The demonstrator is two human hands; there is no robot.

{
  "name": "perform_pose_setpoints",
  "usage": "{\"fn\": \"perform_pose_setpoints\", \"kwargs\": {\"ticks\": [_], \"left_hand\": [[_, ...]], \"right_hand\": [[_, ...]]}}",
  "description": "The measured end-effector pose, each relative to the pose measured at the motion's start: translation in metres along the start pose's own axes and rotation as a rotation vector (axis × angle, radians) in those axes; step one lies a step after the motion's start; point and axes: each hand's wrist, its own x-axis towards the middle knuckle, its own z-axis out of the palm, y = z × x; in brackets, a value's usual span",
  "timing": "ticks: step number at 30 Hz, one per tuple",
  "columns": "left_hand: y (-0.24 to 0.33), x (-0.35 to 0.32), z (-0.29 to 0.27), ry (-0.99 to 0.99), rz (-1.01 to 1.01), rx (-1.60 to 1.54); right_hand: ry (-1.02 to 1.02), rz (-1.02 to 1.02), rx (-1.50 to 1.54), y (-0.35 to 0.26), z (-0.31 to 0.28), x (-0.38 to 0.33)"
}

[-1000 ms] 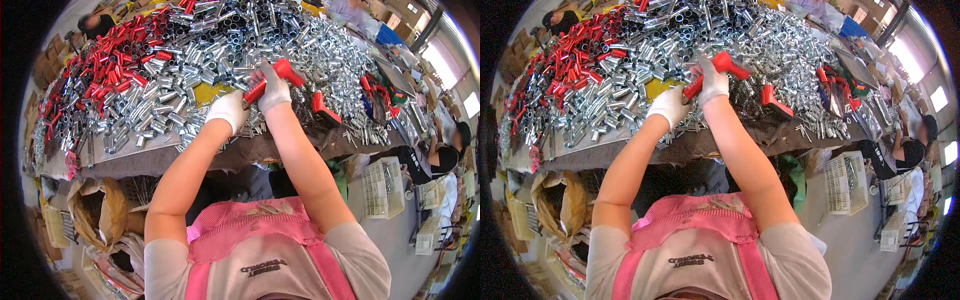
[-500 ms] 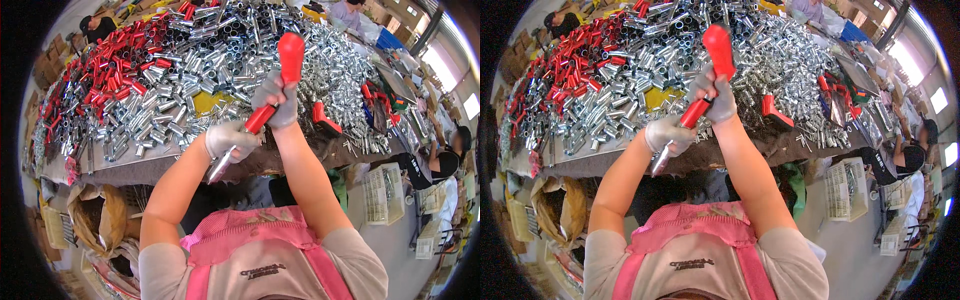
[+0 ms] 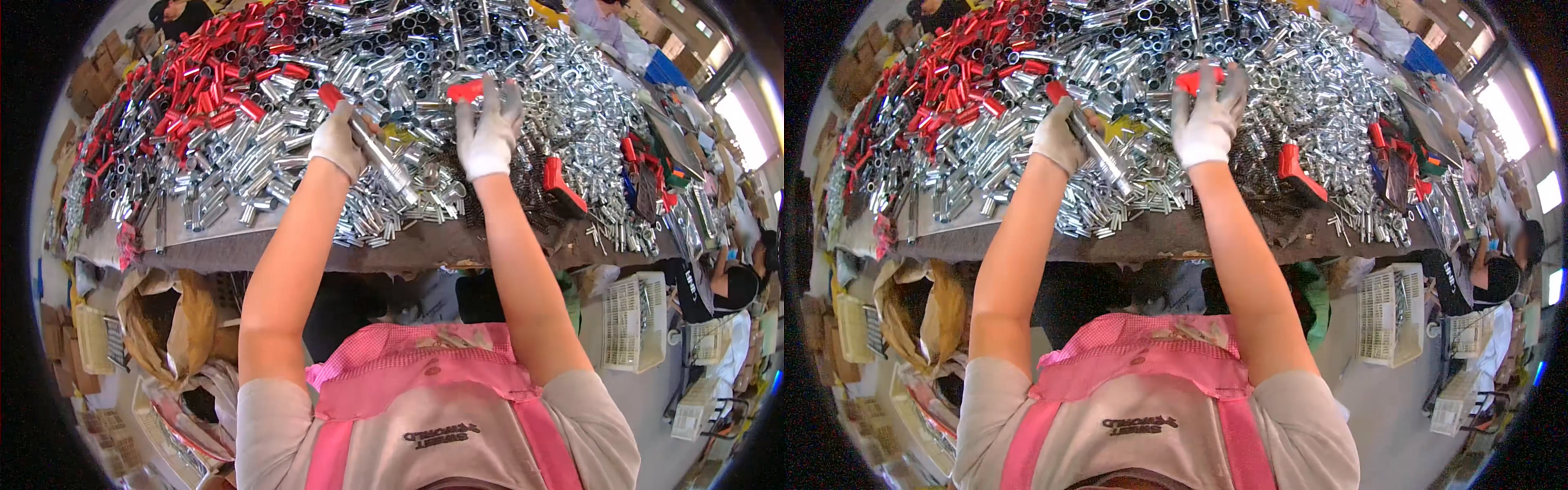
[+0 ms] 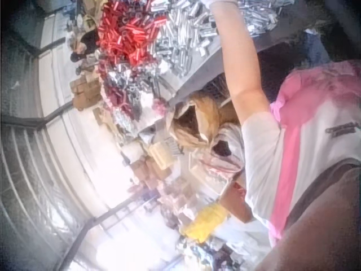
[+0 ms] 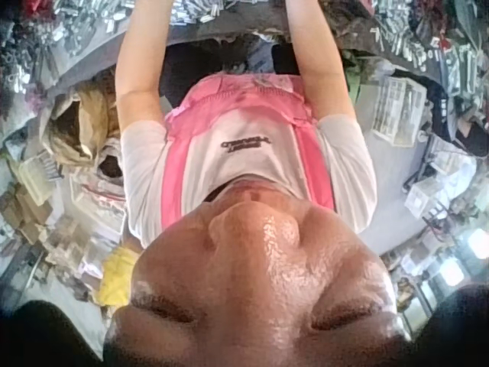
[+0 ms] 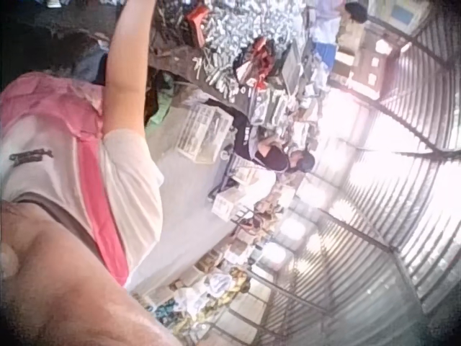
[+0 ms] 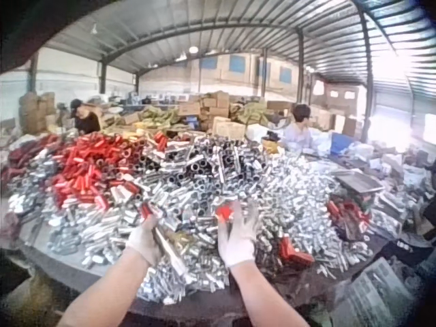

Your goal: Assembling metal tubes with springs and red handle grips at a workshop bench.

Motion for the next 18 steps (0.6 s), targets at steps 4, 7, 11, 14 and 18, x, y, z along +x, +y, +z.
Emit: {"fn": "perform_pose_setpoints", "kwargs": {"ticks": [4, 7, 11, 14, 18], "left_hand": [[0.001, 0.004, -0.004, 0.113, 0.177, -0.061], [0.005, 0.0, -0.021, 0.162, 0.234, -0.025], [0.013, 0.001, -0.042, 0.211, 0.21, -0.199], [0.014, -0.009, -0.037, 0.24, 0.237, -0.142], [0.021, -0.005, -0.051, 0.28, 0.2, -0.245]], "right_hand": [[-0.485, 0.105, 0.452, -0.035, -0.01, -0.042], [-1.096, 0.72, 0.819, -0.052, -0.011, -0.051], [-0.289, -0.308, 0.375, -0.055, 0.007, -0.075], [-0.763, 0.335, 0.913, -0.061, 0.009, -0.076], [-0.241, -0.059, 0.589, -0.086, 0.015, -0.089]]}}
